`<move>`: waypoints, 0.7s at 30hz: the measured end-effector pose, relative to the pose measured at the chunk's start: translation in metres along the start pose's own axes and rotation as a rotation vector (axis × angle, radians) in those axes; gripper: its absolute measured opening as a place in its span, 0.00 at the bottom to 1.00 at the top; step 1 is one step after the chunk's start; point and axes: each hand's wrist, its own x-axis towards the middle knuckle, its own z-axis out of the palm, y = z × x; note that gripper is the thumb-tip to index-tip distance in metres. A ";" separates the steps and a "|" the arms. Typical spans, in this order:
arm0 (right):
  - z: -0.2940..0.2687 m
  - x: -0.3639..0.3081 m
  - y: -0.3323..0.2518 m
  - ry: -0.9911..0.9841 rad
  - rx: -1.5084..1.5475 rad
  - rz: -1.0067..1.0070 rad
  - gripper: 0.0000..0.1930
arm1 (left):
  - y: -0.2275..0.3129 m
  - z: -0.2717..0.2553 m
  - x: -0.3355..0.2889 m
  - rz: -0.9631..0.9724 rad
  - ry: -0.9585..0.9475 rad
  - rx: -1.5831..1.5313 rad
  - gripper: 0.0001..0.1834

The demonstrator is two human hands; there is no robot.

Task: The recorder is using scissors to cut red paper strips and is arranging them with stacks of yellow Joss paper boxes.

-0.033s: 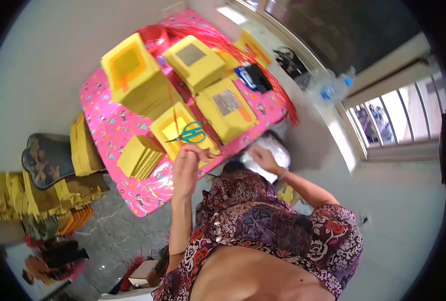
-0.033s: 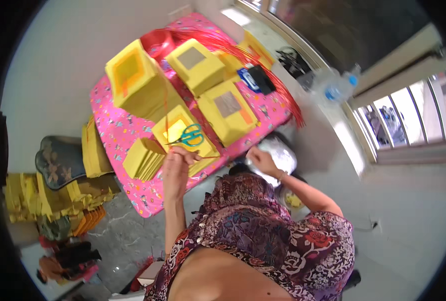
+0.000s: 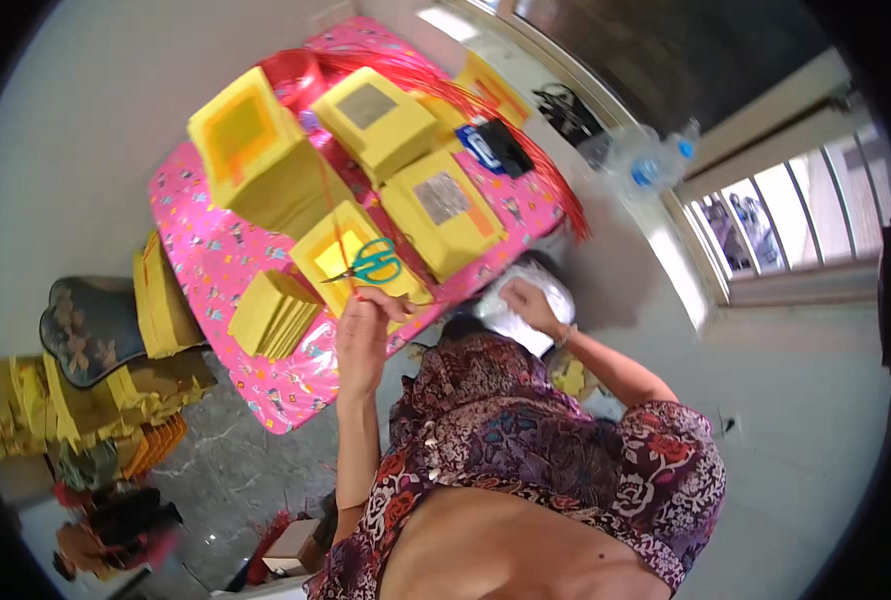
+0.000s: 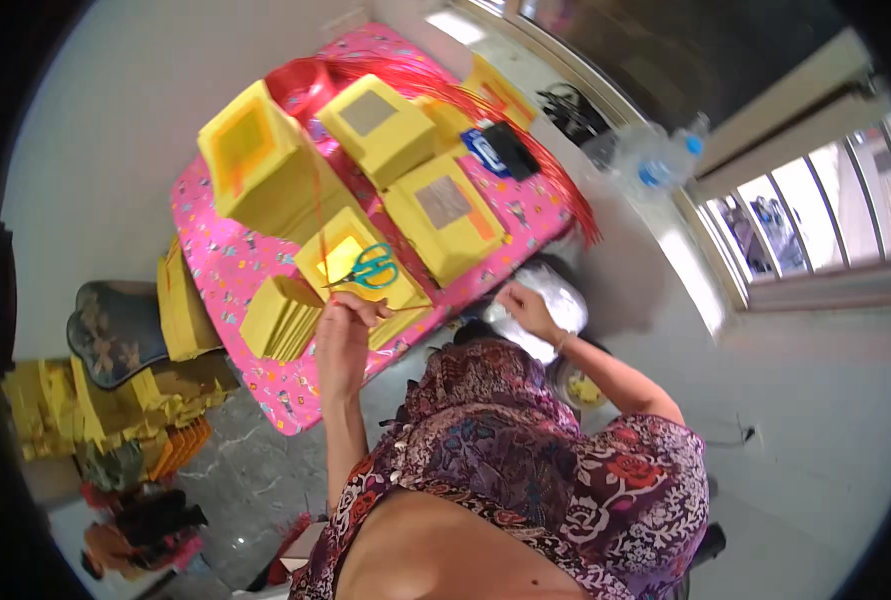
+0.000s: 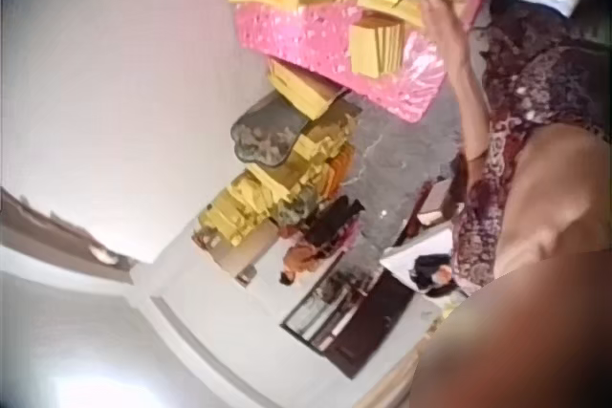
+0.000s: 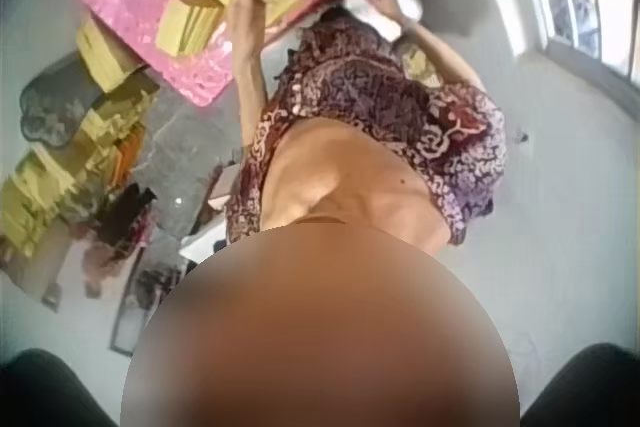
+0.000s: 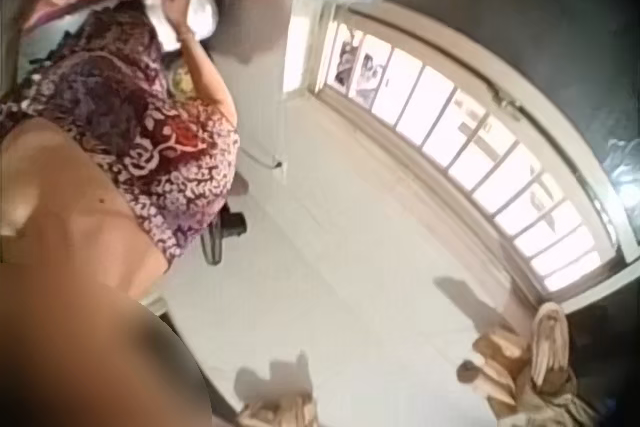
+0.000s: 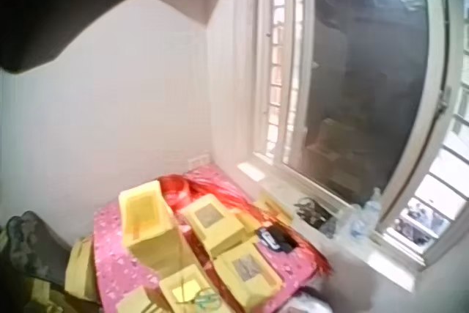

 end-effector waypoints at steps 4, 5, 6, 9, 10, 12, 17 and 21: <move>-0.040 0.002 0.016 0.074 -0.093 0.052 0.09 | -0.020 -0.004 -0.014 -0.023 0.062 -0.073 0.15; -0.046 0.005 0.011 0.117 -0.046 0.019 0.08 | -0.026 -0.005 -0.019 -0.044 0.121 -0.151 0.15; -0.052 0.007 0.017 0.152 -0.104 0.016 0.08 | -0.033 -0.006 -0.023 -0.064 0.184 -0.226 0.15; -0.060 0.016 0.012 0.245 -0.131 -0.031 0.07 | -0.044 0.001 -0.016 -0.063 0.183 -0.199 0.16; -0.061 0.017 0.018 0.293 -0.150 -0.034 0.08 | -0.046 0.001 -0.011 -0.074 0.192 -0.145 0.15; -0.068 0.018 0.027 0.327 -0.164 -0.057 0.08 | -0.043 0.006 0.016 -0.013 0.134 -0.112 0.15; -0.072 0.017 0.052 0.408 -0.147 0.012 0.08 | -0.004 0.029 0.111 0.035 0.008 0.240 0.17; -0.077 0.037 0.041 0.465 0.025 0.025 0.07 | 0.035 0.043 0.188 0.046 -0.051 0.266 0.20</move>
